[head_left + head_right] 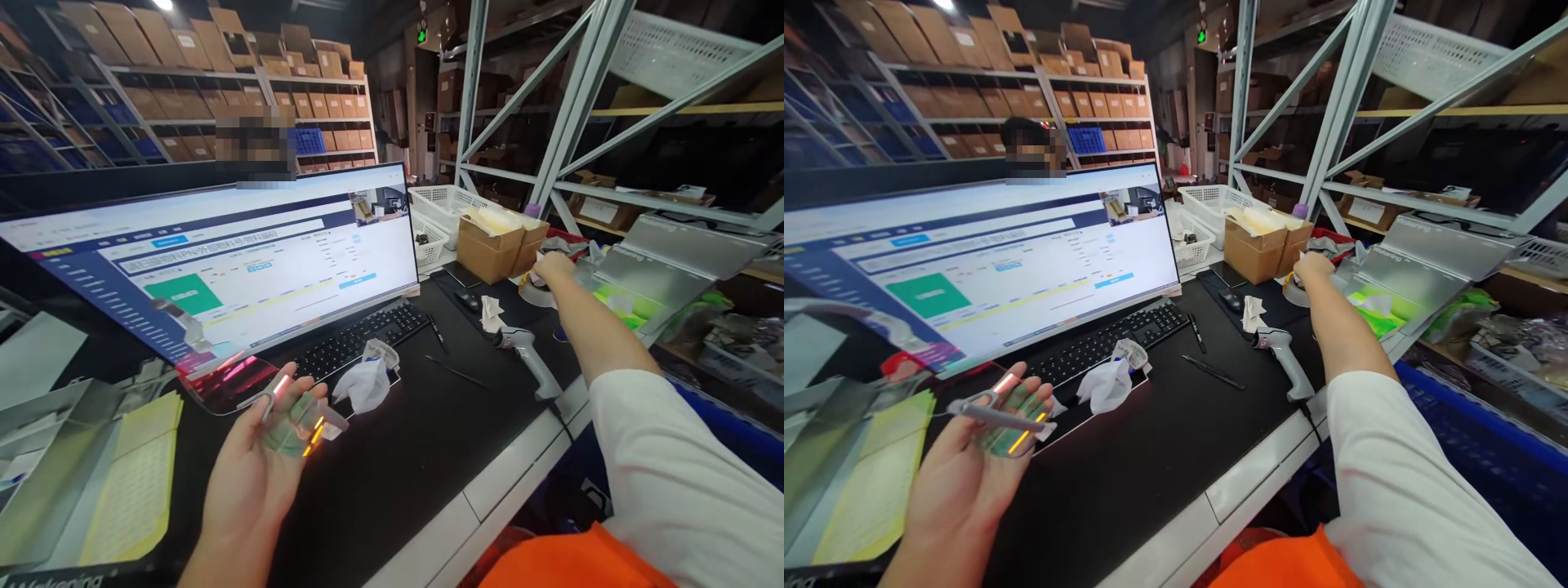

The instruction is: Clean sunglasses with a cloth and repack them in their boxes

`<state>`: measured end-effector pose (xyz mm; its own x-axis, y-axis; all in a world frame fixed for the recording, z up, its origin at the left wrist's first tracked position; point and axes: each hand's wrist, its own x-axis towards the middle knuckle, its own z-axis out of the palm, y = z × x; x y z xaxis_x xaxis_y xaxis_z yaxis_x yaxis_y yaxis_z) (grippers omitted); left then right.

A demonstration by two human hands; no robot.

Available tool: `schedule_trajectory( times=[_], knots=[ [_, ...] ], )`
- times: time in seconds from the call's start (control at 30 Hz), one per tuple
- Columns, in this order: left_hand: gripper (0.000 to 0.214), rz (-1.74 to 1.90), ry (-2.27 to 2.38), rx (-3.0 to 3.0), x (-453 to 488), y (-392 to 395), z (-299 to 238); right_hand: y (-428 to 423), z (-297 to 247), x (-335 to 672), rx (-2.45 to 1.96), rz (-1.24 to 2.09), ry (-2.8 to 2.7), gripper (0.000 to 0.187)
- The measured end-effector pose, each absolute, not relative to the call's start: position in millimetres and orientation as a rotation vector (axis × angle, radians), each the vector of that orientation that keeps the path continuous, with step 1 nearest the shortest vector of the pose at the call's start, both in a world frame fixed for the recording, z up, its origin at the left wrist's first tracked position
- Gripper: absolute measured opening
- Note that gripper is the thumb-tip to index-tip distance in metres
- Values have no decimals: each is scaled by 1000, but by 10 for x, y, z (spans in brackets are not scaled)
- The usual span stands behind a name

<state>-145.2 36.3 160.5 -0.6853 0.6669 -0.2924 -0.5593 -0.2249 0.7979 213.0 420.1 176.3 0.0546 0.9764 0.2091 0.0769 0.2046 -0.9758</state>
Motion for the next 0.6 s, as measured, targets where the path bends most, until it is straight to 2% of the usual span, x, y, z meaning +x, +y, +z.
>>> schedule_trajectory(
  times=[0.1,0.2,0.27,0.4,0.47,0.53,0.6],
  knots=[
    [28,1918,1172,139,-1447,340,1571,4221,1912,2047,-1199,951,-1262,16],
    [27,1803,1045,212,-1409,289,1522,4030,1989,1736,-1121,1032,-1292,27],
    [29,1738,928,287,-1373,257,1472,3750,1967,1435,-1002,1150,-1345,27],
    [29,1710,759,462,-1315,232,1347,2973,1849,819,-731,1455,-1451,17],
    [29,1751,730,547,-1308,236,1295,2606,1800,557,-594,1721,-1430,14],
    [31,1794,727,603,-1316,247,1256,2320,1756,333,-496,2019,-1379,17],
    [31,1835,734,594,-1338,263,1230,2122,1709,148,-445,2180,-1376,22]
  ],
)
